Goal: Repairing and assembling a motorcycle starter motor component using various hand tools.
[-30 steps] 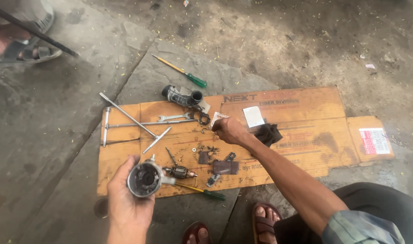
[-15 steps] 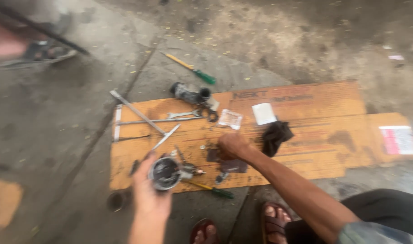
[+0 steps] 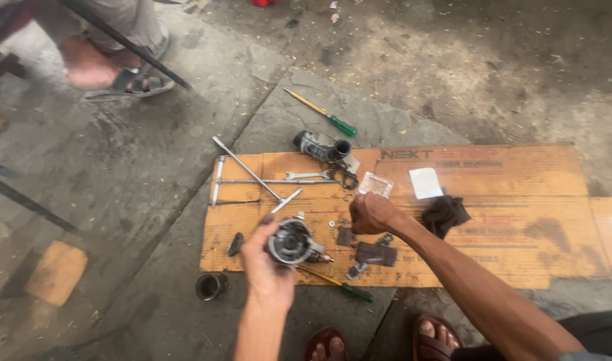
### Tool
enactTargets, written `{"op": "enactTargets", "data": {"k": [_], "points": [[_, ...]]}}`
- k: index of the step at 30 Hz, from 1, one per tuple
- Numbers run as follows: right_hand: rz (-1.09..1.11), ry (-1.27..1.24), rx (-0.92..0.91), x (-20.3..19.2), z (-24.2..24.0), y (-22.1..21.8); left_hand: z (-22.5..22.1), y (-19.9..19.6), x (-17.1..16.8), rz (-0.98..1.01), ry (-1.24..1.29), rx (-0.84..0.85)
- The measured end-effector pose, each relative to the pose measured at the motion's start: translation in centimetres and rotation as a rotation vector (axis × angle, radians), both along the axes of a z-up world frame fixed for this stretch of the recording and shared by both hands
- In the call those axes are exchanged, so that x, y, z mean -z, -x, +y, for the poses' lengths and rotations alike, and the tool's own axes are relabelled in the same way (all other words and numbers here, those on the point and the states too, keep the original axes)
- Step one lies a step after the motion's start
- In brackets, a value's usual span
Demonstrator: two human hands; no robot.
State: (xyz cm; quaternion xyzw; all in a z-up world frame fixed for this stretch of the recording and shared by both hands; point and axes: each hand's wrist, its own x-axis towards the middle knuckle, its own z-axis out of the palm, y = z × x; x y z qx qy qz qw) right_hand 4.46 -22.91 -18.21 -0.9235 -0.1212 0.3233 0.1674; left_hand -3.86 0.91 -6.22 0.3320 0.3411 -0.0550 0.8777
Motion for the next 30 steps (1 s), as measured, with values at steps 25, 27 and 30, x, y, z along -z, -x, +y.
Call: {"op": "enactTargets", "data": {"k": [25,27,30], "points": [[-0.614,-0.186,0.173,8.4,-4.7,-4.0,5.3,0.3,-1.7,-0.115,-0.011,-0.256],[-0.560,-0.059,0.096,11.3,-3.6,-6.1,4.7,0.1,-1.3,-0.064,-0.006,-0.195],[-0.490,0.092,0.065,7.7,-1.4,-5.7,4.3,0.7,-0.3,-0.101,0.079,-0.226]]}}
